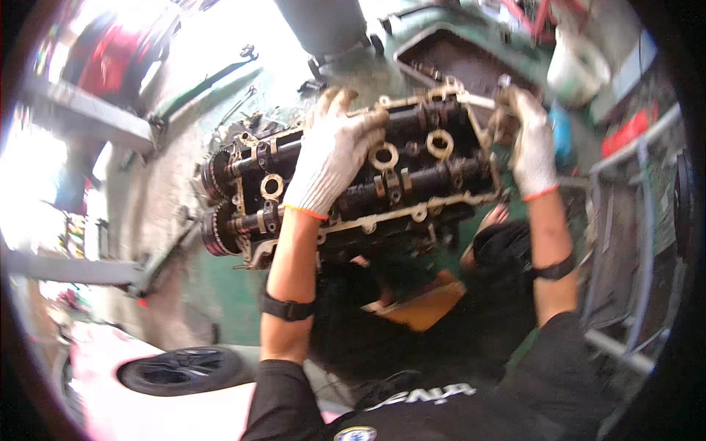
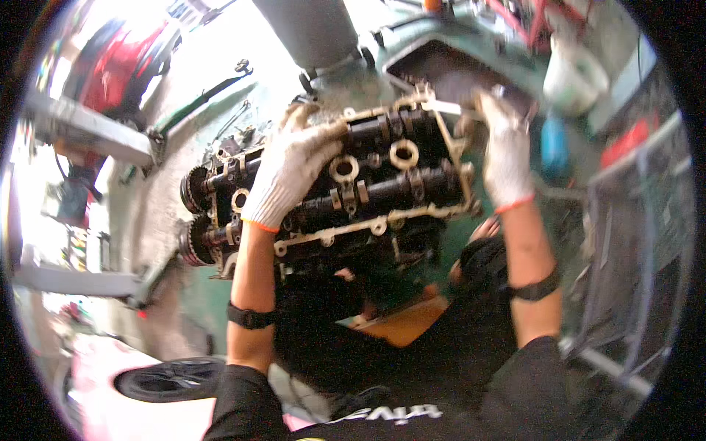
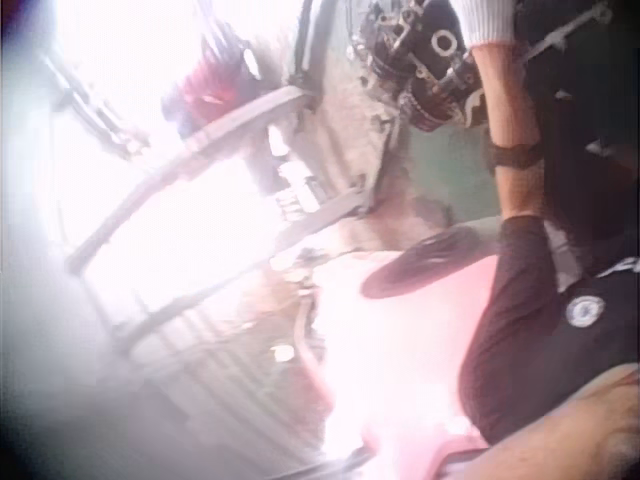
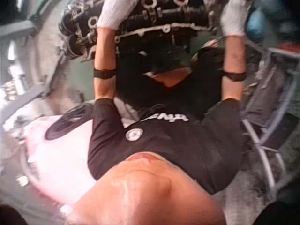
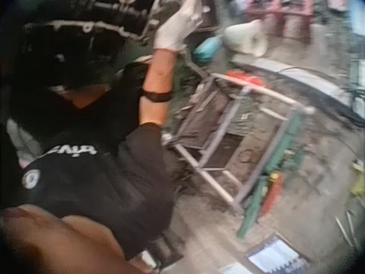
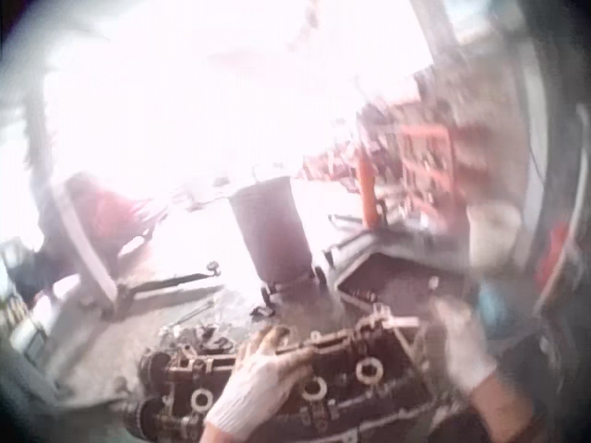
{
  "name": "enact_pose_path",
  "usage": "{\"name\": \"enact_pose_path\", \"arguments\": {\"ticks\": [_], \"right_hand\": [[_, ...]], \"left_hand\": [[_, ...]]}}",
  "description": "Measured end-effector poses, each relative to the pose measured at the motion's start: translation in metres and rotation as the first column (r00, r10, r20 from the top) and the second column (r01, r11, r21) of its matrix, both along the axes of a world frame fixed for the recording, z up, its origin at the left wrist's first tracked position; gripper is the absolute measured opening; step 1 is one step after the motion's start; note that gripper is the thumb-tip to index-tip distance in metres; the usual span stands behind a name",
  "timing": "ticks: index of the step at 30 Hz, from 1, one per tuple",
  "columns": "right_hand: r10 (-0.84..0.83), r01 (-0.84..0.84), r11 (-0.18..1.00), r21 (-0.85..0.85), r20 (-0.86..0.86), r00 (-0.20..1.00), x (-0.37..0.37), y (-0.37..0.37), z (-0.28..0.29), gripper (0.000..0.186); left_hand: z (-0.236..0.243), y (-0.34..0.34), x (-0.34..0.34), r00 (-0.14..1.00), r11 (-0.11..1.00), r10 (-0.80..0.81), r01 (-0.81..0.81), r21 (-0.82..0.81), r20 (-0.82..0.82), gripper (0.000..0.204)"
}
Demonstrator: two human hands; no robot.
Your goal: The person uses a wrench to loosen and remove bolts from an engine cylinder head resting on the floor. They repeatedly reposition the wrench and their hands to access different bolt locations, removing several bolts and placing them aside.
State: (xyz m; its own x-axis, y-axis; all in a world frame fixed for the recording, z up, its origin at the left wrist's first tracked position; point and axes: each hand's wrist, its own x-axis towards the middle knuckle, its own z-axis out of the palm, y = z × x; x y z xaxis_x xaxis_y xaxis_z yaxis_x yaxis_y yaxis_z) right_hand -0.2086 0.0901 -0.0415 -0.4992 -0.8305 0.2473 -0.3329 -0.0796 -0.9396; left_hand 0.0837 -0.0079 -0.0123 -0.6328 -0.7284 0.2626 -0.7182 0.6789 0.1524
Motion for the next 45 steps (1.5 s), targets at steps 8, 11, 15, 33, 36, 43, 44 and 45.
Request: {"name": "enact_pose_path", "arguments": {"ticks": [8,11,15,33,36,43,44,45], "right_hand": [[0.057,-0.147,0.985,0.084,0.652,0.756,0.003,0.006,-0.005,0.029],[0.021,-0.12,0.987,0.109,0.649,0.761,0.002,0.006,-0.005,0.033],[0.034,-0.123,0.99,0.074,0.71,0.704,0.006,0.002,-0.008,0.032],[-0.084,-0.014,0.992,0.124,0.745,0.662,0.009,-0.004,-0.006,0.03],[-0.068,-0.034,0.992,0.123,0.74,0.669,0.014,-0.003,-0.004,0.03],[-0.09,0.005,0.993,0.119,0.716,0.692,0.018,0.003,-0.005,0.03],[-0.093,0.01,0.993,0.118,0.722,0.685,0.018,0.004,-0.005,0.03],[-0.088,0.004,0.993,0.117,0.723,0.685,0.018,0.005,-0.006,0.03]], "left_hand": [[0.005,0.001,-0.021,0.996,0.986,-0.073,0.064,-0.153,-0.052,0.018],[0.003,0.006,-0.025,0.998,0.968,-0.057,0.052,-0.247,-0.014,0.017],[0.0,0.008,-0.031,1.0,0.947,-0.018,0.014,-0.321,-0.012,0.022],[0.016,0.003,-0.015,0.991,0.99,-0.13,0.128,-0.06,-0.033,0.024],[0.011,0.005,-0.018,0.992,0.978,-0.126,0.126,-0.168,0.009,0.021],[0.008,0.006,-0.027,0.999,0.966,-0.007,-0.003,-0.26,-0.035,0.032],[0.009,0.007,-0.027,0.998,0.973,-0.006,-0.007,-0.229,-0.058,0.032],[0.009,0.007,-0.026,0.995,0.98,0.003,-0.022,-0.196,-0.097,0.033]]}}
